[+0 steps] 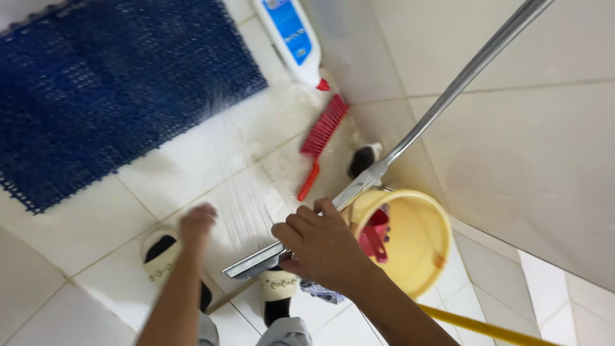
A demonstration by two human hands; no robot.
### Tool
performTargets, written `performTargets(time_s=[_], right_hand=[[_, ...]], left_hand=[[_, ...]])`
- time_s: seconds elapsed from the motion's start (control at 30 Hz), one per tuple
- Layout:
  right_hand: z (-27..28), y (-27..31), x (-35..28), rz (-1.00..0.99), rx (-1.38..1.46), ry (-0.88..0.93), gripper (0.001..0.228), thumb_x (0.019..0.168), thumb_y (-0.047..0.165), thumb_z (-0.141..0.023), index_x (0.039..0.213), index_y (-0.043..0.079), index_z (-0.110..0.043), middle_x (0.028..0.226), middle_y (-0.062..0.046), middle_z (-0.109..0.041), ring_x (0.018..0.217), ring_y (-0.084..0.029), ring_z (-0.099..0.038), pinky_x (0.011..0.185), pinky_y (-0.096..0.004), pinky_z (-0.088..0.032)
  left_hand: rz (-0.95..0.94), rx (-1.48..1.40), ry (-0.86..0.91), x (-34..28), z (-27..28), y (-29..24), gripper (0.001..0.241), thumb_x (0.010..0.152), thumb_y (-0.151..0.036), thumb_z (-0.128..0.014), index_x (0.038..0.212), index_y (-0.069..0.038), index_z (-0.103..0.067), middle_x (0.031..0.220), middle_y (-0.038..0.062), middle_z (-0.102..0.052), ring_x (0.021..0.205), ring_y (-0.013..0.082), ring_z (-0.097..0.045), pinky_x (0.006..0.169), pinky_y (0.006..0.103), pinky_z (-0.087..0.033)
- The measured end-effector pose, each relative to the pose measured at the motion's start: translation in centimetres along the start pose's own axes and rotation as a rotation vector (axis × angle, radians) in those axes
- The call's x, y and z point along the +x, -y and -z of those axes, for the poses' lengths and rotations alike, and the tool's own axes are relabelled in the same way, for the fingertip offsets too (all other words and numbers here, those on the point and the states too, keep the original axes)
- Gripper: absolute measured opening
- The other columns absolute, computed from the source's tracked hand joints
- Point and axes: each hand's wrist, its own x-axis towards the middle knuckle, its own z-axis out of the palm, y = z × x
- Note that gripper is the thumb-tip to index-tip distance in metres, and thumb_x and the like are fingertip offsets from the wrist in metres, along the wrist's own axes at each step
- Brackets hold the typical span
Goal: Cleaning and rinsing plastic bathroom floor mats in a shower area.
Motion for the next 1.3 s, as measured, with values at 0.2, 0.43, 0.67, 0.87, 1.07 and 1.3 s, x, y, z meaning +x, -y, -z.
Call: performTargets(time_s=[0.2, 0.43, 0.67, 0.87, 1.07, 1.3], right_hand=[[-3.1, -0.8, 6.8, 0.02, -0.114, -0.015, 0.052, 0.072, 0.031, -0.084, 0.115, 0.012, -0.061, 0.094, -0.001, -0.065, 0.095, -0.021, -0.06, 0.092, -0.044, -0.041], [-6.3, -0.9, 10.6, 0.083, -0.176, 0.125, 0.048, 0.07, 0.028, -0.084, 0.111, 0.014, -0.062, 0.091, 0.0, -0.065, 0.093, -0.021, -0.061, 0.092, -0.045, -0.041], [-4.9, -0.1, 11.1, 0.077, -0.162, 0.081, 0.053, 0.067, 0.028, -0.085, 0.113, 0.012, -0.063, 0.092, 0.0, -0.065, 0.092, -0.021, -0.06, 0.09, -0.046, -0.041], [-1.5, 2.0, 10.1, 0.025, -0.1, -0.035, 0.051, 0.067, 0.027, -0.087, 0.11, 0.012, -0.063, 0.088, 0.0, -0.064, 0.088, -0.021, -0.061, 0.086, -0.044, -0.042], [3.3, 3.7, 6.9, 0.049, 0.029, -0.128, 0.056, 0.064, 0.029, -0.089, 0.11, 0.011, -0.063, 0.083, -0.003, -0.064, 0.084, -0.022, -0.06, 0.083, -0.043, -0.04], [10.4, 3.8, 0.0, 0.006, 0.138, 0.01, 0.062, 0.059, 0.031, -0.09, 0.112, 0.012, -0.063, 0.084, -0.004, -0.067, 0.086, -0.023, -0.063, 0.084, -0.042, -0.041]], left_hand=[[0.408, -0.707, -0.414, 10.4, 9.6, -13.3, 0.028, 0.1, -0.015, -0.06, 0.124, 0.001, -0.059, 0.104, 0.01, -0.061, 0.091, 0.0212, -0.065, 0.094, 0.0382, -0.062], [0.632, -1.013, -0.565, 15.9, 9.3, -18.0, 0.046, 0.095, -0.049, -0.066, 0.13, -0.021, -0.059, 0.112, 0.004, -0.057, 0.096, 0.0203, -0.054, 0.096, 0.0378, -0.05], [0.577, -1.31, -0.564, 23.0, 8.0, -12.5, 0.027, 0.098, -0.029, -0.064, 0.118, -0.012, -0.069, 0.107, 0.005, -0.075, 0.088, 0.0212, -0.07, 0.076, 0.0388, -0.062], [0.34, -1.309, -0.545, 12.5, 8.0, -23.4, 0.015, 0.095, -0.018, -0.072, 0.105, -0.008, -0.066, 0.094, 0.005, -0.066, 0.074, 0.0181, -0.061, 0.055, 0.031, -0.047], [0.044, -1.378, -0.579, 0.9, 8.2, -31.4, 0.016, 0.095, -0.002, -0.067, 0.111, -0.003, -0.062, 0.102, 0.008, -0.068, 0.077, 0.019, -0.063, 0.055, 0.0277, -0.051], [0.363, -1.442, -0.677, -12.1, 4.6, -28.7, 0.017, 0.096, 0.0, -0.058, 0.113, -0.003, -0.059, 0.103, 0.011, -0.065, 0.074, 0.0202, -0.06, 0.047, 0.0217, -0.047]])
